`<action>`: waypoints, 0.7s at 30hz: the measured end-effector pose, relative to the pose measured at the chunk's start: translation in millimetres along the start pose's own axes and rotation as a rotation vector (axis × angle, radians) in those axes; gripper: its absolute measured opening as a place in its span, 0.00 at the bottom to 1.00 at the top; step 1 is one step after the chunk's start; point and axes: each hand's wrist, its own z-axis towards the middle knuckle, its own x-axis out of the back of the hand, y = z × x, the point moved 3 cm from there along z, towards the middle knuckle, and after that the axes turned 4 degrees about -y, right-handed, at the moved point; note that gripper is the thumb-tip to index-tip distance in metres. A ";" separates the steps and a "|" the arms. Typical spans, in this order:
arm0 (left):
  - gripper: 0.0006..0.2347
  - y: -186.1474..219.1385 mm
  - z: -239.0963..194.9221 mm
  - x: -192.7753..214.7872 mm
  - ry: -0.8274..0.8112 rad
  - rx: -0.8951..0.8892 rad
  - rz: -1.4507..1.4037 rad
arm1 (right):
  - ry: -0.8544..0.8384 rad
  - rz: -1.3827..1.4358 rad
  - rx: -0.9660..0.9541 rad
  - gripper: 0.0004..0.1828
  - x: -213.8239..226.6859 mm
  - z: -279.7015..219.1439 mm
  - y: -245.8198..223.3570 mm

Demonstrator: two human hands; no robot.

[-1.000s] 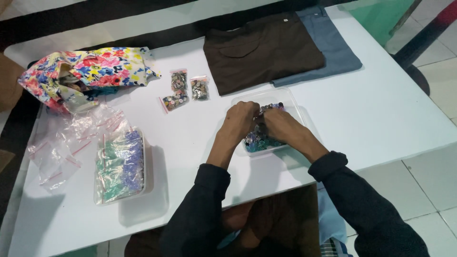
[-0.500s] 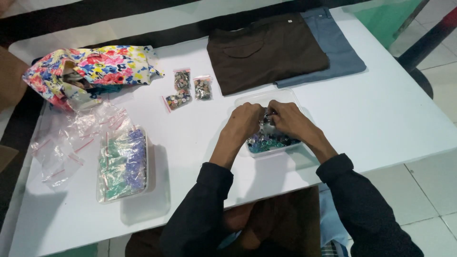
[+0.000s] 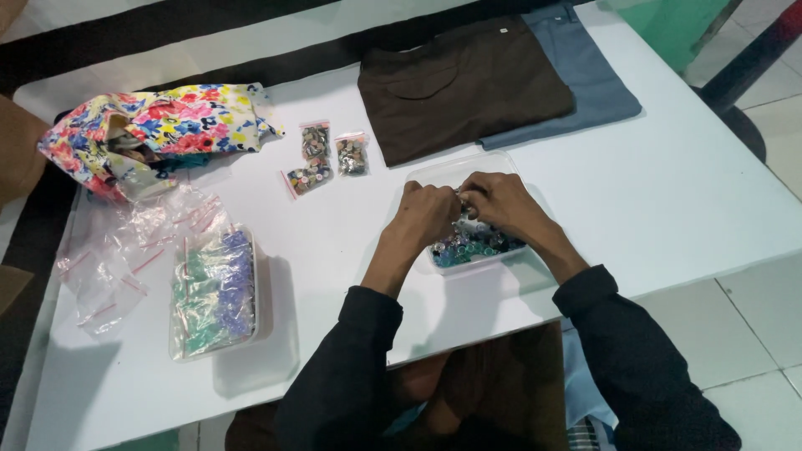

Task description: Sorting and packaging small decorative buttons into plastic bags on a work table

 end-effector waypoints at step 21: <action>0.06 -16.4 -1.5 -6.1 0.126 0.027 -0.256 | -0.164 -0.303 0.053 0.16 0.5 -1.1 -5.8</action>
